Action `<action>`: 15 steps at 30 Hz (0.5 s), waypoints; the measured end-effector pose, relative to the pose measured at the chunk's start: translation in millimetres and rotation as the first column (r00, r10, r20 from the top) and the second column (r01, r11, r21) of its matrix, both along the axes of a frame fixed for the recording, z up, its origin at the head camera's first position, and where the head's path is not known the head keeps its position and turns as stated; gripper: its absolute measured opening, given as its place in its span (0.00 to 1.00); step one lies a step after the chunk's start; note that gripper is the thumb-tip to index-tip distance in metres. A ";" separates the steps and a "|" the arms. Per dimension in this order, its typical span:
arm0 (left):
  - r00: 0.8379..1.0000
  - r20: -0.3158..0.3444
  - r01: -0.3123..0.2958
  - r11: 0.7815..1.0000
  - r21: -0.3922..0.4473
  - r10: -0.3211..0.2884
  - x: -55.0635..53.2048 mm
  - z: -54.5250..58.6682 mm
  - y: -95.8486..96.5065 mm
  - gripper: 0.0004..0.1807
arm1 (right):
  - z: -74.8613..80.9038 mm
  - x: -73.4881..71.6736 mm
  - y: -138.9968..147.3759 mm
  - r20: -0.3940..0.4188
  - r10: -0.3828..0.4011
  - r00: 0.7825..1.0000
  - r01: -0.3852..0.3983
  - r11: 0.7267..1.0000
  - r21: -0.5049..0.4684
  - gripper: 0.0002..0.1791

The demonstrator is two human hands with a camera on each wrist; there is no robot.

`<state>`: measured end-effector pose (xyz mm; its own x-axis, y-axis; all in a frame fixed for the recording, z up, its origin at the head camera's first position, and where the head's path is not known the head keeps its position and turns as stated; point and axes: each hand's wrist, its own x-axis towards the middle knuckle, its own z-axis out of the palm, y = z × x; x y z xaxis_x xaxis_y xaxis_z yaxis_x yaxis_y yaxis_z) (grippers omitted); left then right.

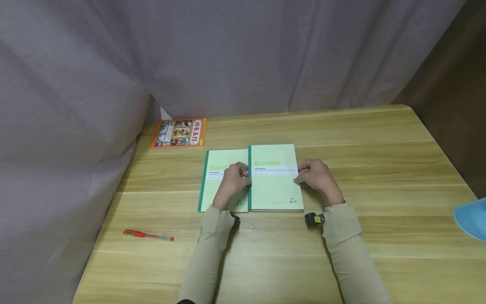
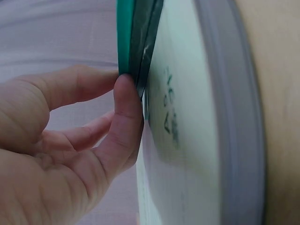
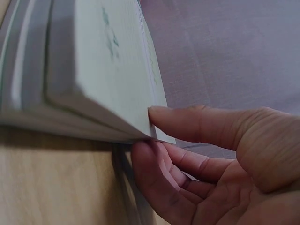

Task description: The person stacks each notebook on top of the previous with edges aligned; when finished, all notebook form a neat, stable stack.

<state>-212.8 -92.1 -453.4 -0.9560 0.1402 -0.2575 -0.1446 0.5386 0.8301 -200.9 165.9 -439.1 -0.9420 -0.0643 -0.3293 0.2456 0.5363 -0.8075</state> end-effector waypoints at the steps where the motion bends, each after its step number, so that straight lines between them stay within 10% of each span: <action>1: 1.000 0.002 0.000 1.000 -0.001 0.000 0.2 -0.1 0.2 0.25 | 0.0 0.2 -0.2 0.003 -0.001 1.000 0.001 1.000 -0.002 0.23; 15: 1.000 0.018 -0.011 1.000 0.023 0.010 -0.6 -2.4 -2.4 0.23 | 2.3 -0.4 -3.4 0.008 0.008 1.000 -0.009 0.999 0.044 0.25</action>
<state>-213.4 -94.4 -455.8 -0.9528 0.1364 -0.2712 -0.1648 0.5177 0.8396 -201.3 162.6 -436.8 -0.9388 -0.0577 -0.3395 0.2473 0.5734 -0.7811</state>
